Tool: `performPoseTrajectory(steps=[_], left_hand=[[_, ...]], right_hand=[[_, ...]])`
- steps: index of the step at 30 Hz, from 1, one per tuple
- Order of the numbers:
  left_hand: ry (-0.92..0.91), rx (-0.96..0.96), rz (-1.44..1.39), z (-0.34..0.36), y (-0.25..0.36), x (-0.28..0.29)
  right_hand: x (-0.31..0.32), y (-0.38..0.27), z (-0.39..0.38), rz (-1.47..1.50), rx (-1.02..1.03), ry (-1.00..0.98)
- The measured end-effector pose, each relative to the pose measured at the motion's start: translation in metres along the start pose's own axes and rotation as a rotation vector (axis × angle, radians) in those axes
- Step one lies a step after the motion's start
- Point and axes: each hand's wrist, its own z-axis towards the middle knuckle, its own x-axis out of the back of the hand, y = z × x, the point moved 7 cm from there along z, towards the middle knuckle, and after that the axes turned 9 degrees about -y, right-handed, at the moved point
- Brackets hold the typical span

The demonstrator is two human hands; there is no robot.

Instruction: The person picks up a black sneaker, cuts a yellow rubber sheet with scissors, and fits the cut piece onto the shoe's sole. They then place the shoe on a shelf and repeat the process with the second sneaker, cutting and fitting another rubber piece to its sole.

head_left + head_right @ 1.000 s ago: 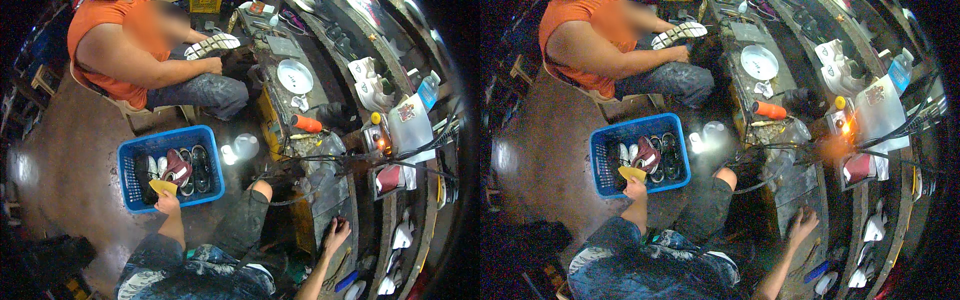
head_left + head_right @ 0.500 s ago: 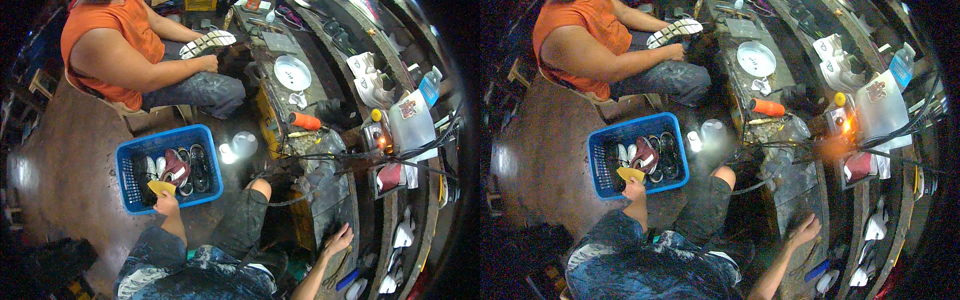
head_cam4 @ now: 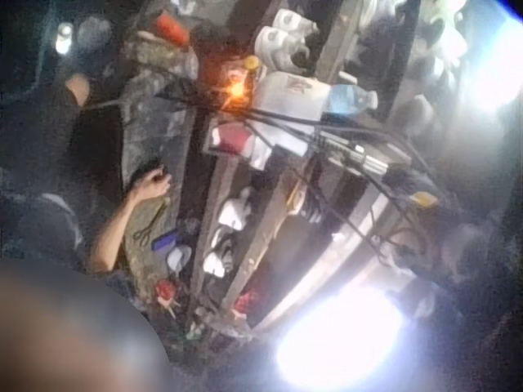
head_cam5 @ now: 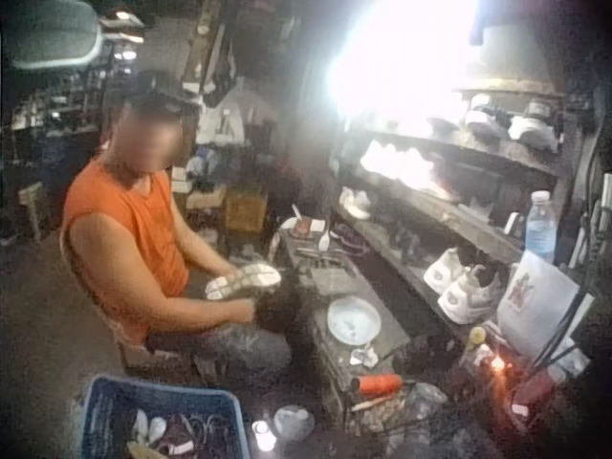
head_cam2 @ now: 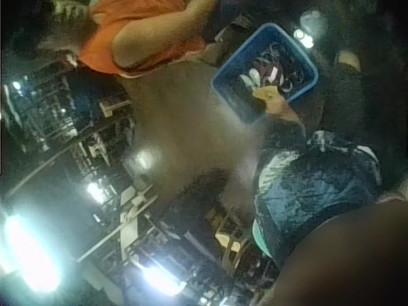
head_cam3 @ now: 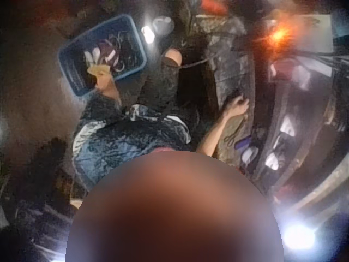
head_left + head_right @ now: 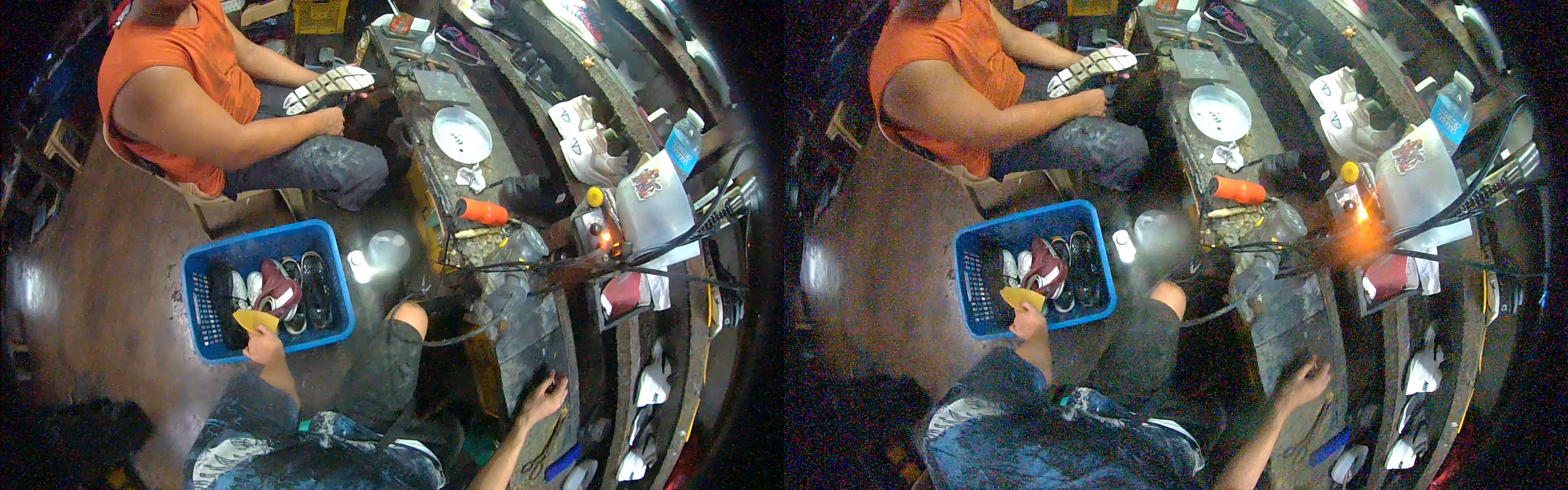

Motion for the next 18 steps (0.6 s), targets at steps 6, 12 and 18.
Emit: performPoseTrajectory(steps=[6,12,18], left_hand=[[0.198,-0.102,0.007,-0.004,0.003,0.004],[0.112,-0.055,-0.015,-0.003,0.000,0.002],[0.029,-0.011,-0.010,-0.003,0.002,0.005]], right_hand=[[0.002,-0.026,0.001,0.169,0.115,-0.157],[-0.001,-0.017,0.000,0.165,0.143,-0.042],[0.005,-0.013,-0.004,0.205,0.173,0.014]])
